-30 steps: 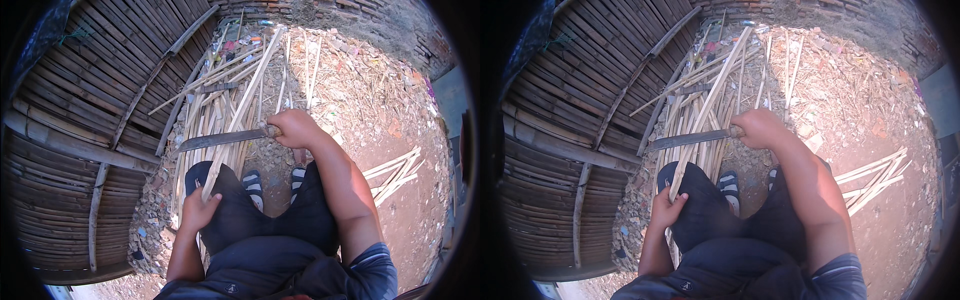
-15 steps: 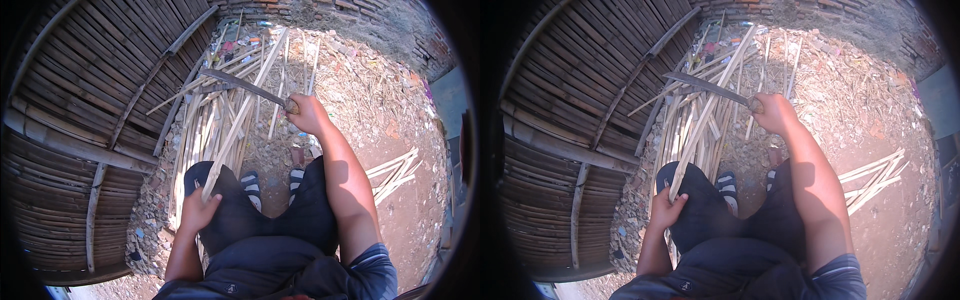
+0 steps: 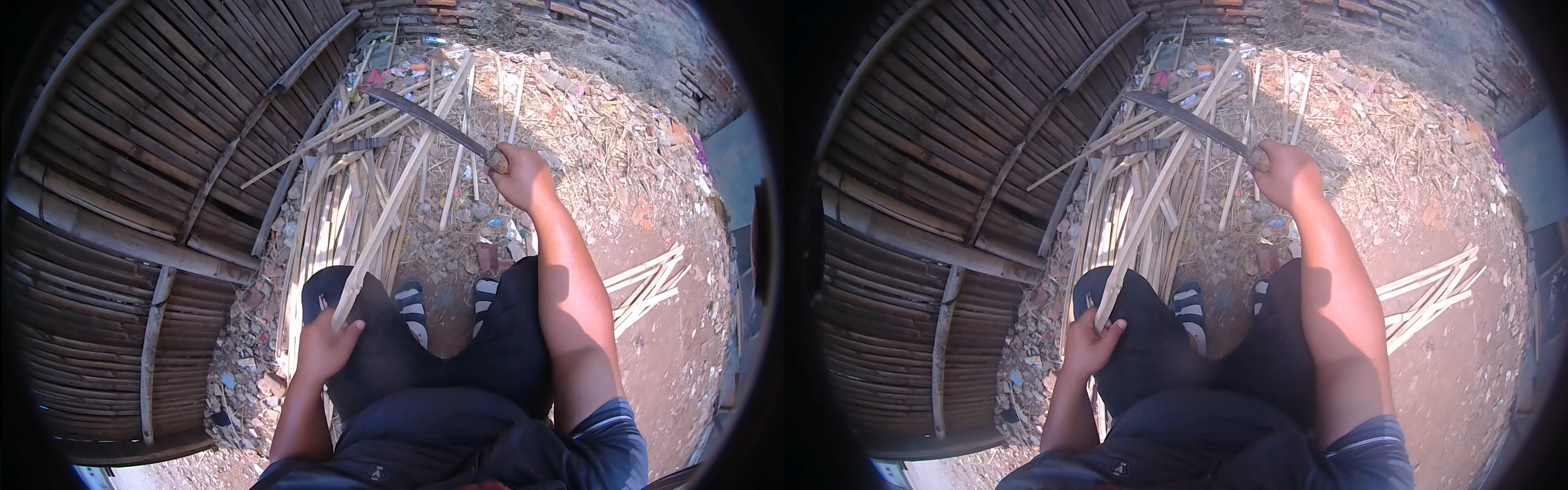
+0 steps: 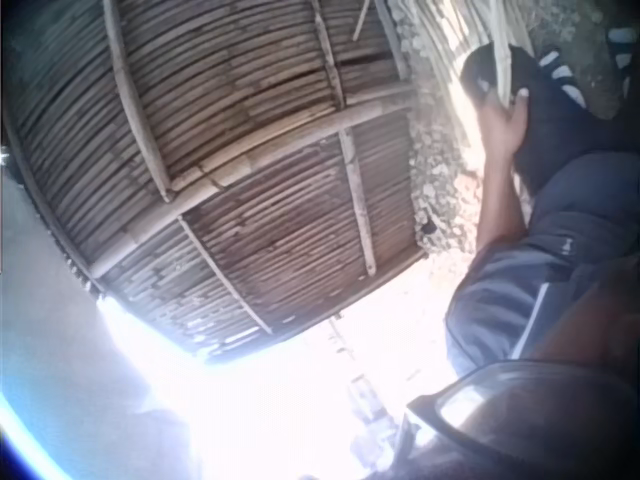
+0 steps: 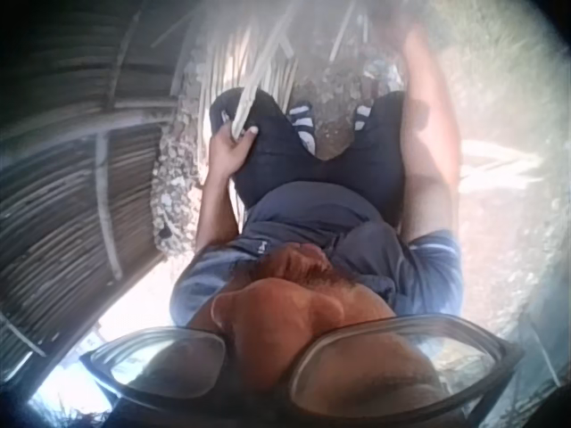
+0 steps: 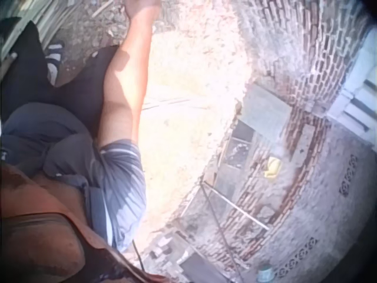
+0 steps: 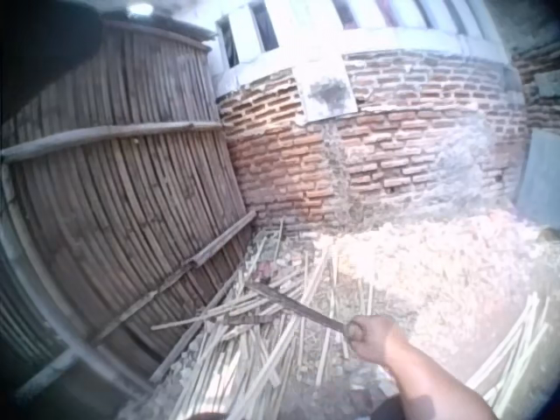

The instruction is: The person uses a cleaver-like tool to shave a long strip of bamboo while sitting on the ground, then moves the strip to the side.

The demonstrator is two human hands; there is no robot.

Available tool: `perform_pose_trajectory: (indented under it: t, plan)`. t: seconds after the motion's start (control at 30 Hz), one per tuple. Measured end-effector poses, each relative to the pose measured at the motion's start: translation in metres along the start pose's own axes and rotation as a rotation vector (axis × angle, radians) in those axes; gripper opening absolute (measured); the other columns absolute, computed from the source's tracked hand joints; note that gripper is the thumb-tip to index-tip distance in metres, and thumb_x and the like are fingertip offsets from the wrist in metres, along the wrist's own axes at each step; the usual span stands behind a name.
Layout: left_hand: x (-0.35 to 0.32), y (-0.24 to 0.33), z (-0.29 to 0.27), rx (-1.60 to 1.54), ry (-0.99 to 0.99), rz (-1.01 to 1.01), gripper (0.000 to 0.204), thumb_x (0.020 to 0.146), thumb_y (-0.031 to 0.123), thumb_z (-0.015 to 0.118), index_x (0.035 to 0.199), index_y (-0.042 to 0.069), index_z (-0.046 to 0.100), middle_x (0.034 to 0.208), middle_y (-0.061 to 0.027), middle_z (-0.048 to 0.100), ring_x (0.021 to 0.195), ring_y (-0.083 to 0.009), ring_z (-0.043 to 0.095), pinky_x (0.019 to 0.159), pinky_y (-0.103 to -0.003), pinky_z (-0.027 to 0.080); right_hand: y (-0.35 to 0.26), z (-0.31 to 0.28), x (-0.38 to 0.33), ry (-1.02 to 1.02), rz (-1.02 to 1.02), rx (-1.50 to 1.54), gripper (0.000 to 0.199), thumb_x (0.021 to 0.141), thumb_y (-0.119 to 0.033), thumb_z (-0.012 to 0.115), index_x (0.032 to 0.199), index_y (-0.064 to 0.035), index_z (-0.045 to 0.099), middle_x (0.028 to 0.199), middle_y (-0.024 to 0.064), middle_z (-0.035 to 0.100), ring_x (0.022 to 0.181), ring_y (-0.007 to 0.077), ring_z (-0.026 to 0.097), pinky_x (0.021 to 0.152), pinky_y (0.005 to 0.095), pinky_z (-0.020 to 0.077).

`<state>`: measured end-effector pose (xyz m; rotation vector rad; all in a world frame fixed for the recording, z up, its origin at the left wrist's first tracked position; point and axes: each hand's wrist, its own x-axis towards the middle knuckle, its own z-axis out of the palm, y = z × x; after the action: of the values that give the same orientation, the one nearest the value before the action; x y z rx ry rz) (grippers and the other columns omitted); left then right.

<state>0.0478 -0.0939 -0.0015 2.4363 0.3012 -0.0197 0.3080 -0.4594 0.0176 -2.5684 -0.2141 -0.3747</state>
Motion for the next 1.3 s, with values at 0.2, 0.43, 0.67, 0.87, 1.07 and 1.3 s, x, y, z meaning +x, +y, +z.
perform_pose_trajectory:
  t: [0.2, 0.43, 0.67, 0.87, 1.07, 1.3]
  plan:
    - [0.0, 0.01, -0.006, -0.006, -0.069, -0.086, 0.042, 0.093, 0.038, 0.082, 0.106, 0.0, 0.072, 0.087, -0.0209, 0.076, 0.084, -0.0415, 0.077, 0.076, -0.046, 0.059, -0.034, 0.011, -0.018, -0.259, -0.283, 0.072, 0.033, 0.081, -0.027, 0.083, 0.106, -0.0084, 0.072, 0.092, 0.018, 0.074, 0.093, 0.0433, 0.071, 0.081, 0.052, 0.0562]
    - [-0.002, 0.004, -0.004, 0.025, -0.049, -0.055, 0.044, 0.094, 0.039, 0.081, 0.11, -0.001, 0.072, 0.087, -0.0217, 0.075, 0.084, -0.0428, 0.076, 0.076, -0.047, 0.059, -0.055, 0.022, -0.026, -0.473, -0.547, 0.055, 0.036, 0.079, -0.026, 0.082, 0.11, -0.0087, 0.073, 0.091, 0.02, 0.073, 0.096, 0.0436, 0.071, 0.084, 0.0534, 0.0564]
    - [0.001, 0.001, -0.001, 0.025, 0.006, 0.013, 0.039, 0.093, 0.035, 0.085, 0.094, 0.0, 0.068, 0.067, -0.0041, 0.064, 0.062, -0.0125, 0.062, 0.061, -0.032, 0.05, -0.013, -0.003, 0.0, -0.172, 0.099, 0.105, 0.037, 0.086, -0.028, 0.081, 0.119, -0.0114, 0.074, 0.102, 0.0222, 0.076, 0.102, 0.045, 0.071, 0.088, 0.0539, 0.057]
    - [0.001, 0.005, 0.0, -0.015, -0.013, -0.005, 0.038, 0.093, 0.035, 0.085, 0.092, 0.001, 0.067, 0.066, -0.0034, 0.063, 0.062, -0.0119, 0.061, 0.06, -0.032, 0.05, -0.028, 0.022, -0.02, -0.262, -0.374, 0.112, 0.03, 0.08, -0.024, 0.081, 0.104, -0.0074, 0.073, 0.086, 0.0214, 0.071, 0.088, 0.0463, 0.07, 0.078, 0.0541, 0.0547]
    - [-0.003, 0.008, -0.008, 0.038, -0.06, -0.089, 0.041, 0.094, 0.038, 0.081, 0.106, 0.0, 0.072, 0.087, -0.02, 0.076, 0.084, -0.0406, 0.077, 0.077, -0.046, 0.06, -0.052, 0.014, -0.019, -0.473, -0.521, 0.008, 0.036, 0.08, -0.02, 0.079, 0.114, -0.0126, 0.074, 0.101, 0.0186, 0.075, 0.102, 0.0429, 0.072, 0.089, 0.0537, 0.0576]
    - [0.0, 0.011, -0.008, 0.008, -0.073, -0.072, 0.041, 0.093, 0.037, 0.082, 0.103, -0.001, 0.071, 0.083, -0.0206, 0.075, 0.08, -0.0391, 0.077, 0.074, -0.044, 0.059, -0.015, -0.004, -0.004, 0.025, 0.103, -0.039, 0.044, 0.083, -0.02, 0.081, 0.126, -0.0137, 0.074, 0.112, 0.0193, 0.077, 0.106, 0.0429, 0.072, 0.094, 0.0514, 0.0587]
